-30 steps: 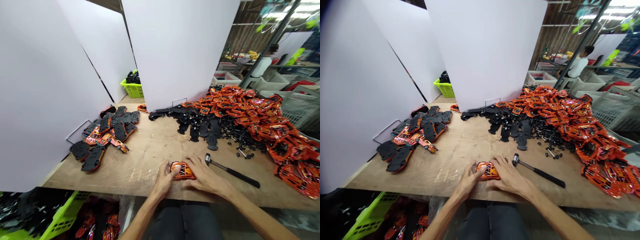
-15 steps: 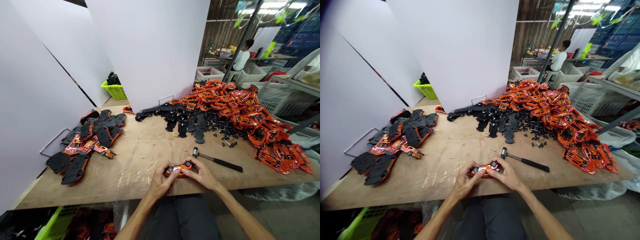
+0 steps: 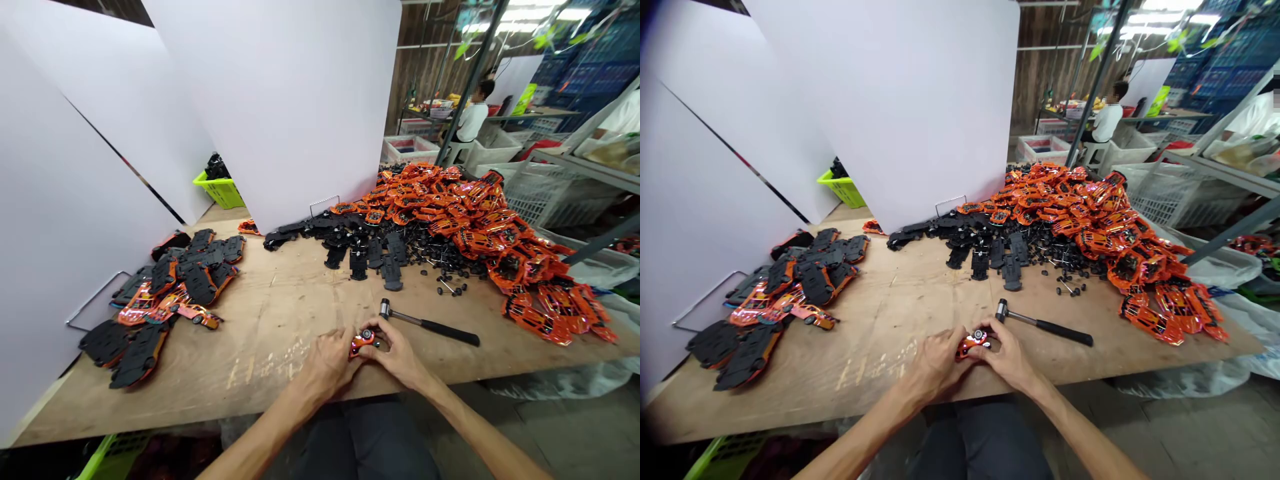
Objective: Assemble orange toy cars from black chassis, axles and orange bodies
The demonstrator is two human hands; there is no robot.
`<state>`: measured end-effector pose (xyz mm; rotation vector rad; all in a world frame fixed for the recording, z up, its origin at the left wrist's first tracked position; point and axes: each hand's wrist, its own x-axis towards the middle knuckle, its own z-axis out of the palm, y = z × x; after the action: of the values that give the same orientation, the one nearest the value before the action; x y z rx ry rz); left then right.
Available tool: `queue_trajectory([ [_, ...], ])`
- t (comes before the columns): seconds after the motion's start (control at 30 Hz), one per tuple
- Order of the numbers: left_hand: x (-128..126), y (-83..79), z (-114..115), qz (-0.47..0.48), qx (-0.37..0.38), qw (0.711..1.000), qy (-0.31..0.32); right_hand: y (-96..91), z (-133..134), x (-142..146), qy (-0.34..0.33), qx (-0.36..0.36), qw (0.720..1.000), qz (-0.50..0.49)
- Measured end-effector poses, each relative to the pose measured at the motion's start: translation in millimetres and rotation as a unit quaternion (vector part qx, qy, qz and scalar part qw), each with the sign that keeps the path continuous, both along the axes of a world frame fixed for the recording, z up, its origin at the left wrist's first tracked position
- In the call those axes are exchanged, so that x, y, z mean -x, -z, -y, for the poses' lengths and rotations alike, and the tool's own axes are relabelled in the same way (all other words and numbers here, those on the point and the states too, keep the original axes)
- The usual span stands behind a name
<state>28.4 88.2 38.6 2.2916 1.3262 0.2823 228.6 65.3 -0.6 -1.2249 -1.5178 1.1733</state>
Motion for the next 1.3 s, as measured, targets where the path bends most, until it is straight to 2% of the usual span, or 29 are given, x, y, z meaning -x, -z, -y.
queue_trajectory([
  [0.1,-9.2,7.2,5.2,-0.019,-0.007,1.0,-0.018,4.1,5.8,-2.7,0.027,-0.002,0.999,0.016],
  [0.27,-7.5,13.9,13.5,0.009,-0.044,0.999,-0.03,-0.8,17.5,3.5,0.112,-0.068,0.99,0.059],
  [0.33,-2.8,10.5,13.5,0.05,-0.042,0.997,-0.031,-6.3,19.1,4.3,0.111,-0.079,0.989,0.058],
  [0.43,1.0,0.4,12.5,0.192,0.011,0.979,-0.072,-12.2,18.5,3.0,0.093,-0.087,0.991,0.033],
  [0.5,-3.3,-4.2,13.5,0.329,0.071,0.933,-0.126,-10.8,17.7,4.9,0.101,-0.09,0.991,-0.002],
  [0.53,-7.6,-4.5,14.5,0.403,0.105,0.897,-0.15,-8.3,17.3,7.2,0.108,-0.088,0.99,-0.022],
  [0.6,-17.8,-0.8,16.8,0.538,0.173,0.806,-0.179,-2.3,16.4,13.0,0.126,-0.084,0.987,-0.044],
  [0.67,-24.2,5.2,18.7,0.617,0.23,0.731,-0.182,0.8,15.4,16.2,0.145,-0.098,0.984,-0.017],
  [0.7,-24.4,7.5,19.5,0.63,0.243,0.715,-0.182,0.0,15.0,15.7,0.147,-0.116,0.982,0.012],
  [0.73,-22.3,8.7,20.3,0.626,0.245,0.717,-0.183,-2.5,14.7,13.8,0.137,-0.138,0.98,0.045],
  [0.77,-18.4,8.9,20.9,0.607,0.236,0.737,-0.181,-6.5,14.3,10.9,0.113,-0.163,0.977,0.08],
  [0.87,-2.8,7.0,20.2,0.5,0.177,0.831,-0.168,-20.5,12.1,2.7,0.016,-0.209,0.965,0.155],
  [0.93,4.5,8.5,17.7,0.442,0.152,0.87,-0.159,-25.7,8.9,1.0,-0.015,-0.211,0.96,0.181],
  [1.03,7.7,17.0,14.5,0.414,0.147,0.884,-0.161,-25.0,4.2,1.8,-0.005,-0.177,0.967,0.183],
  [1.17,7.1,26.2,15.8,0.394,0.133,0.898,-0.146,-16.4,4.4,1.9,0.032,-0.095,0.983,0.154],
  [1.23,7.8,27.5,16.4,0.383,0.105,0.91,-0.12,-9.0,7.6,3.7,0.051,-0.091,0.986,0.127],
  [1.3,10.0,28.5,15.5,0.373,0.074,0.921,-0.086,-0.4,11.1,7.5,0.078,-0.116,0.986,0.096],
])
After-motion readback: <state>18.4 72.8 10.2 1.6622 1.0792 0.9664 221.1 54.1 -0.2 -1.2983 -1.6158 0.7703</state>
